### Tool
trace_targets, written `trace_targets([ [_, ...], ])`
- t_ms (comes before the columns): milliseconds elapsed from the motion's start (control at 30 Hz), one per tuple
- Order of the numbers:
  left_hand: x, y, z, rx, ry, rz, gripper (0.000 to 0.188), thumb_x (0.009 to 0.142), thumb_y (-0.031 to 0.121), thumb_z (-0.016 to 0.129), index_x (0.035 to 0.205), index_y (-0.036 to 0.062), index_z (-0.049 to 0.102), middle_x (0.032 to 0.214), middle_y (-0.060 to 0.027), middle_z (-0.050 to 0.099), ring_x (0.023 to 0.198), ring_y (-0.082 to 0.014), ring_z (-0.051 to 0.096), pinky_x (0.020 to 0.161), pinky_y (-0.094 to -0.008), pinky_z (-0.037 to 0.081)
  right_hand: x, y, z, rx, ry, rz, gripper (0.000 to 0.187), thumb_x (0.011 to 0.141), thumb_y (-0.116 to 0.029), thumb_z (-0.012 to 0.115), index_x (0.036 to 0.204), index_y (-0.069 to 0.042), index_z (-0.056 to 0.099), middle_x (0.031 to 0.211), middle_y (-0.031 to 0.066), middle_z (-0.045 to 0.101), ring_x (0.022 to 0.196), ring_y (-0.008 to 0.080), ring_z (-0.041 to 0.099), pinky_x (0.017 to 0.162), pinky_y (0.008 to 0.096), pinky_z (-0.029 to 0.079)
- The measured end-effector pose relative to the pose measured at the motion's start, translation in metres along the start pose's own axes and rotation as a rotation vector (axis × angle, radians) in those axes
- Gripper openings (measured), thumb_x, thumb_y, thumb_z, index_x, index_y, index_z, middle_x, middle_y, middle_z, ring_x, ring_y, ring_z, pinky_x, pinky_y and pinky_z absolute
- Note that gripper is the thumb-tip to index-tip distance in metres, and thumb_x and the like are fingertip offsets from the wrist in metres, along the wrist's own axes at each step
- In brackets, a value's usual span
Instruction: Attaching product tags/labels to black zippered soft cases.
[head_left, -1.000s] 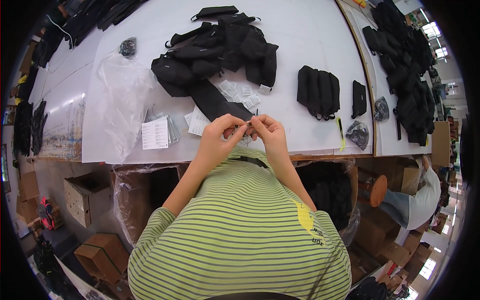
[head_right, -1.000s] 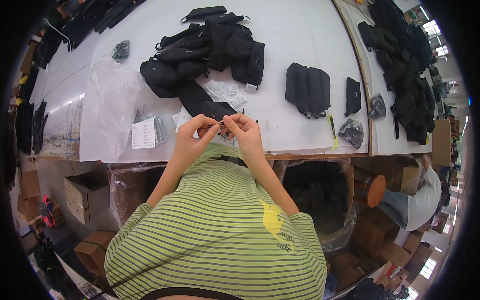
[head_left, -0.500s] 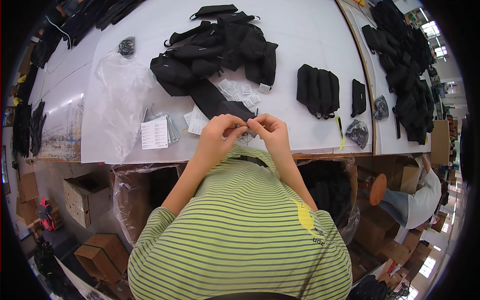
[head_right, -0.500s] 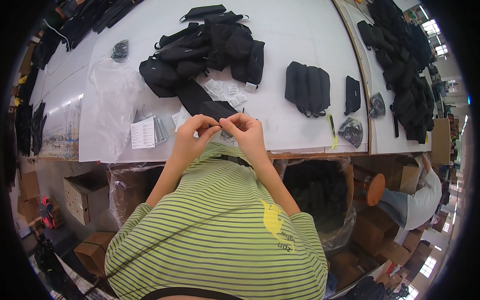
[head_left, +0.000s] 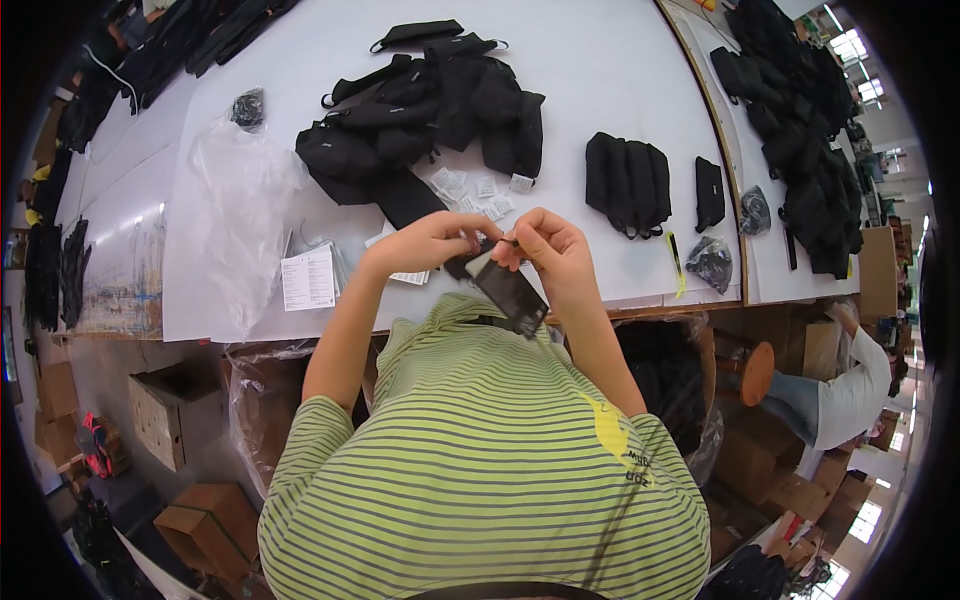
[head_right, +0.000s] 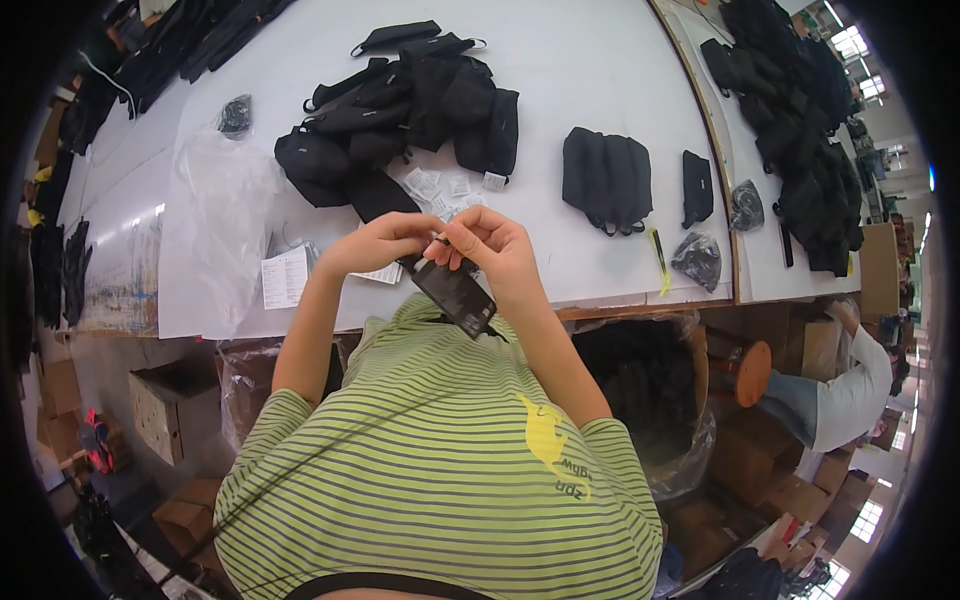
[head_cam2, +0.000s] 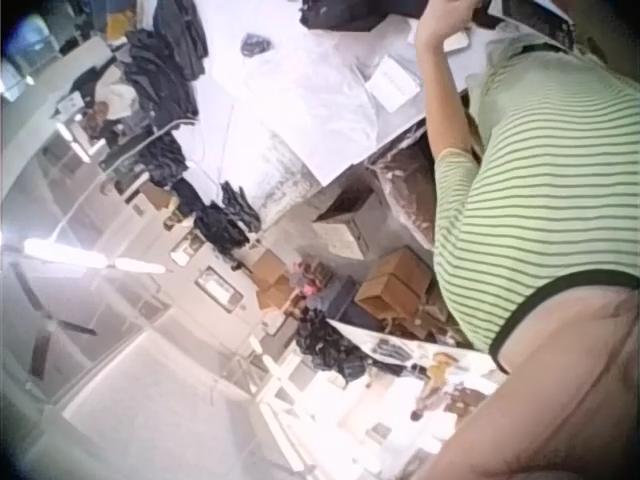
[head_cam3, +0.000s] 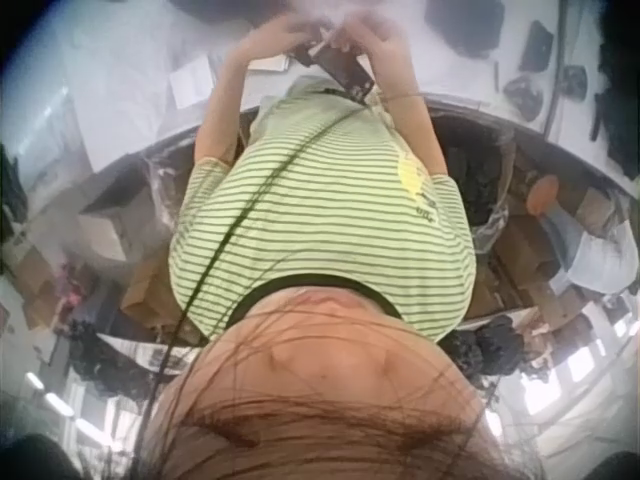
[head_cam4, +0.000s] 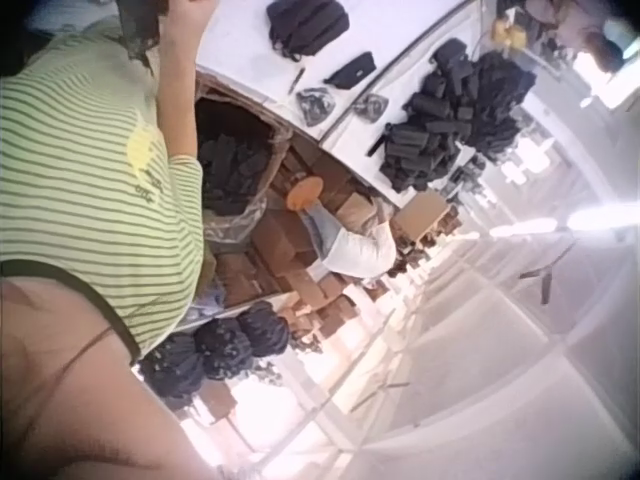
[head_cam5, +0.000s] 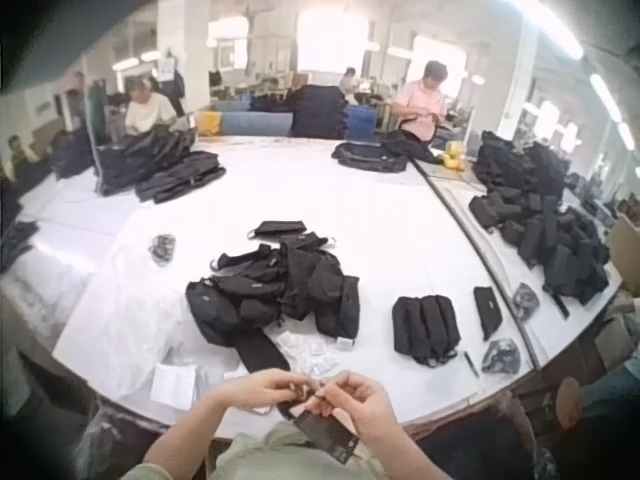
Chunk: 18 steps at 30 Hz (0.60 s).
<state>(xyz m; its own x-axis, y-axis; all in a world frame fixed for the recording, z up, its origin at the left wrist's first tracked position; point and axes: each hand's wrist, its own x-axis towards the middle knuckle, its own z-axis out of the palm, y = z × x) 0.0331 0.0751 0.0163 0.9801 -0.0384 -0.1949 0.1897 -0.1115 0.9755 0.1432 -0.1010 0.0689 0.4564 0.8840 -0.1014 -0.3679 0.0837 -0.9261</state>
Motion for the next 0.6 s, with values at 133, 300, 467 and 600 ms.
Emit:
trace_targets([
  [133,-0.004,0.025,0.011,-0.03,-0.347,0.053,0.039,0.082,0.002,0.048,0.12,0.0067,0.055,0.086,-0.0021,0.057,0.079,-0.0097,0.052,0.073,-0.0261,0.044,-0.003,-0.023,-0.002,0.153,-0.116,0.001,0.022,0.092,-0.025,0.059,0.083,-0.005,0.053,0.076,0.0108,0.063,0.069,0.0157,0.058,0.066,0.0255,0.044],
  [300,-0.014,0.034,0.003,0.055,-0.132,0.088,0.026,0.08,0.015,0.064,0.105,0.0071,0.06,0.089,0.0016,0.056,0.081,-0.0144,0.05,0.075,-0.0297,0.042,-0.012,-0.033,0.0,0.438,-0.158,-0.081,0.024,0.092,-0.028,0.06,0.083,-0.007,0.051,0.071,0.0064,0.059,0.067,0.0128,0.057,0.062,0.0234,0.044],
  [467,-0.023,0.003,0.003,0.358,-0.107,0.093,0.029,0.073,0.027,0.077,0.092,0.0072,0.067,0.095,-0.0001,0.059,0.101,-0.0181,0.047,0.083,-0.0304,0.039,-0.018,-0.035,-0.001,0.554,-0.274,-0.091,0.028,0.093,-0.034,0.056,0.081,-0.01,0.047,0.068,0.0025,0.053,0.064,0.0111,0.047,0.059,0.0226,0.039],
  [600,-0.033,0.0,0.015,0.132,0.041,0.105,0.027,0.073,0.019,0.077,0.09,0.003,0.065,0.085,-0.0012,0.059,0.087,-0.0171,0.051,0.078,-0.0291,0.04,-0.021,-0.036,-0.009,0.689,-0.248,-0.103,0.027,0.096,-0.035,0.05,0.083,-0.012,0.044,0.064,-0.0032,0.046,0.063,0.009,0.04,0.059,0.0215,0.033],
])
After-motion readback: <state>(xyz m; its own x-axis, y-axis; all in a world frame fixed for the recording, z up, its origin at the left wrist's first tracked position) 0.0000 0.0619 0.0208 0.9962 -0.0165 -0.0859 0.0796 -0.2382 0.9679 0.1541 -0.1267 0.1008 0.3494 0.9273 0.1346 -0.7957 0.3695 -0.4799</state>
